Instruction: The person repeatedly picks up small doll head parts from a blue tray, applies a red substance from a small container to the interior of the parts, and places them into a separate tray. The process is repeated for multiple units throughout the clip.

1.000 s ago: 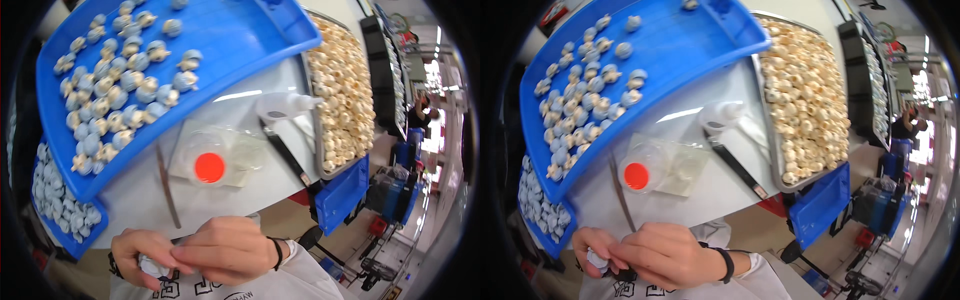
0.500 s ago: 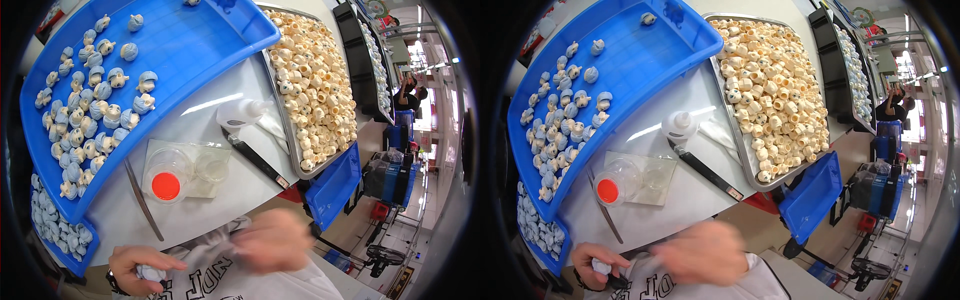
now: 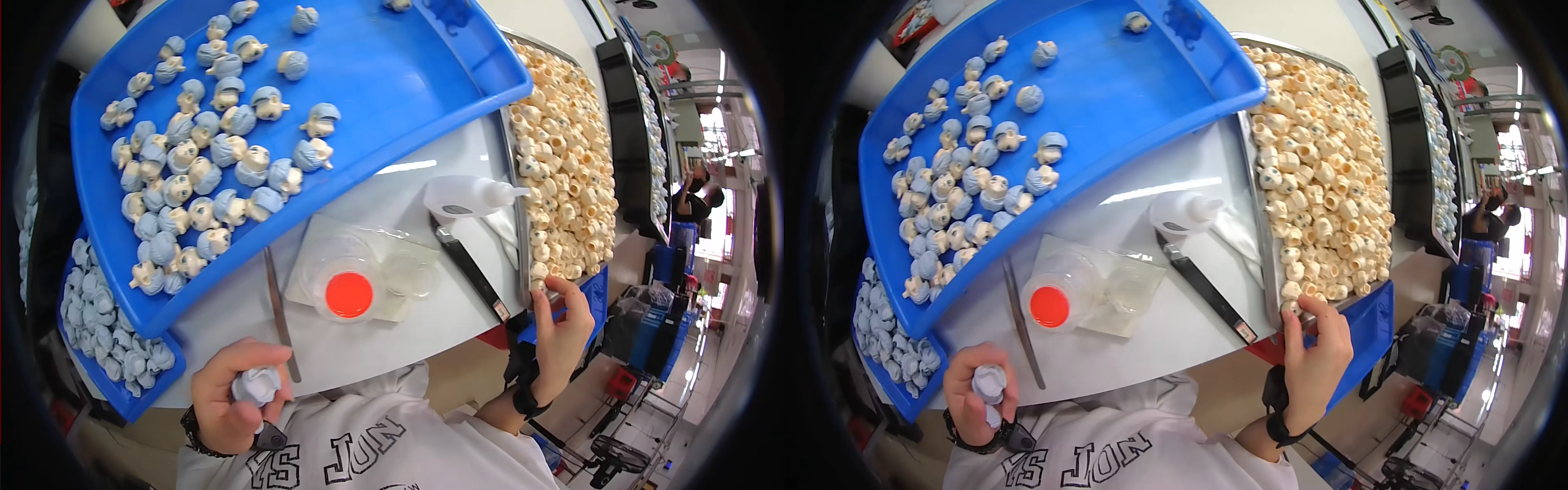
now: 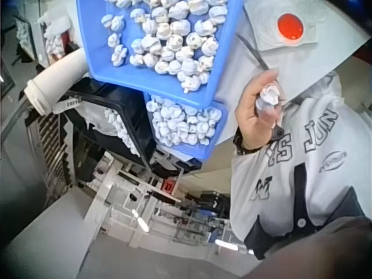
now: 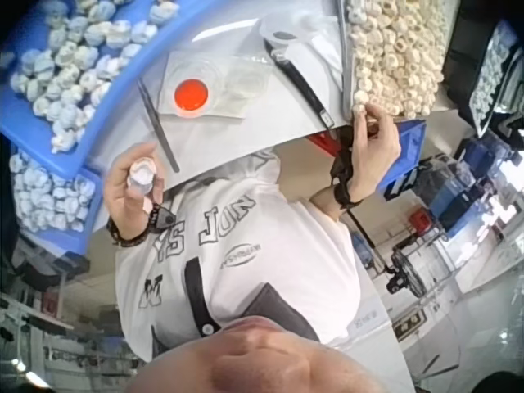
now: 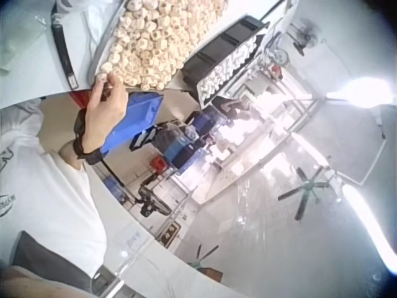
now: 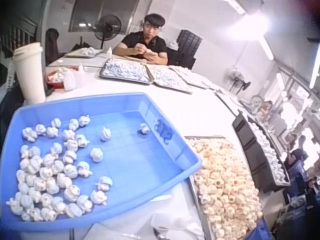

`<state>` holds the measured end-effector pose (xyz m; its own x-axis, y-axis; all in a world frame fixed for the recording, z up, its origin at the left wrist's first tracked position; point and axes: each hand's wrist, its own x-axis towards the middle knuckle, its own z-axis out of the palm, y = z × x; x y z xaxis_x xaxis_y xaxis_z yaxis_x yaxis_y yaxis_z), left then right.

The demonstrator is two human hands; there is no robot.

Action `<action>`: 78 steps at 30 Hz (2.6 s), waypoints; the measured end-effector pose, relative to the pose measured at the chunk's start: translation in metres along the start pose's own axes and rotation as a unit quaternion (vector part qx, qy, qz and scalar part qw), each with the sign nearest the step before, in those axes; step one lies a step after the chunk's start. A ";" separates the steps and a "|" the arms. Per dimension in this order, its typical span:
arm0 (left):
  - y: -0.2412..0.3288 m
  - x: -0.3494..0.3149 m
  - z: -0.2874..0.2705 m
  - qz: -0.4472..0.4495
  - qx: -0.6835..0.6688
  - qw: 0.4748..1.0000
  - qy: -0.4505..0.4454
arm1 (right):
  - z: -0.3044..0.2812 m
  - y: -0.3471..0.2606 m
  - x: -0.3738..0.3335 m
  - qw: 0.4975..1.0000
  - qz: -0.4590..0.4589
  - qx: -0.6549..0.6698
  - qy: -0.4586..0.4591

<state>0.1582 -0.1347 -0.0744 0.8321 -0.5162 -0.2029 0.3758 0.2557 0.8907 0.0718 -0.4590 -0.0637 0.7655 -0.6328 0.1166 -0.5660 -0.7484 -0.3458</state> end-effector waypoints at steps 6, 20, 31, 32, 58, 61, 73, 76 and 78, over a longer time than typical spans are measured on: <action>0.008 -0.001 -0.003 -0.052 -0.044 0.997 -0.046 | -0.002 -0.007 -0.006 0.993 0.027 0.075 0.084; 0.007 0.001 -0.008 -0.119 0.052 0.976 -0.178 | 0.021 -0.133 -0.037 0.804 -0.365 0.398 -0.250; 0.002 0.006 -0.006 -0.043 0.085 0.984 -0.148 | 0.019 -0.099 -0.019 0.818 -0.389 0.404 -0.124; -0.001 0.005 -0.006 -0.038 0.077 0.988 -0.128 | 0.015 -0.095 -0.016 0.860 -0.332 0.380 -0.074; -0.010 -0.003 -0.005 0.030 -0.097 0.992 0.078 | 0.016 -0.091 -0.011 0.920 -0.212 0.328 -0.027; -0.012 -0.001 -0.005 0.042 -0.079 0.993 0.077 | 0.016 -0.093 -0.011 0.924 -0.212 0.318 -0.028; -0.012 -0.002 -0.006 0.023 -0.114 0.989 0.090 | 0.010 -0.114 -0.002 0.885 -0.320 0.332 -0.060; -0.011 -0.004 -0.007 0.022 -0.110 0.990 0.087 | 0.004 -0.134 0.003 0.876 -0.355 0.314 -0.090; -0.010 -0.005 -0.007 0.019 -0.106 0.991 0.084 | 0.002 -0.142 0.007 0.879 -0.367 0.291 -0.092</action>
<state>0.1535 -0.1288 -0.0854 0.8966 -0.3638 -0.2527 0.4061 0.4473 0.7969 0.1581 -0.3566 -0.0155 0.9260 0.0601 0.3728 0.3114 -0.6799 -0.6639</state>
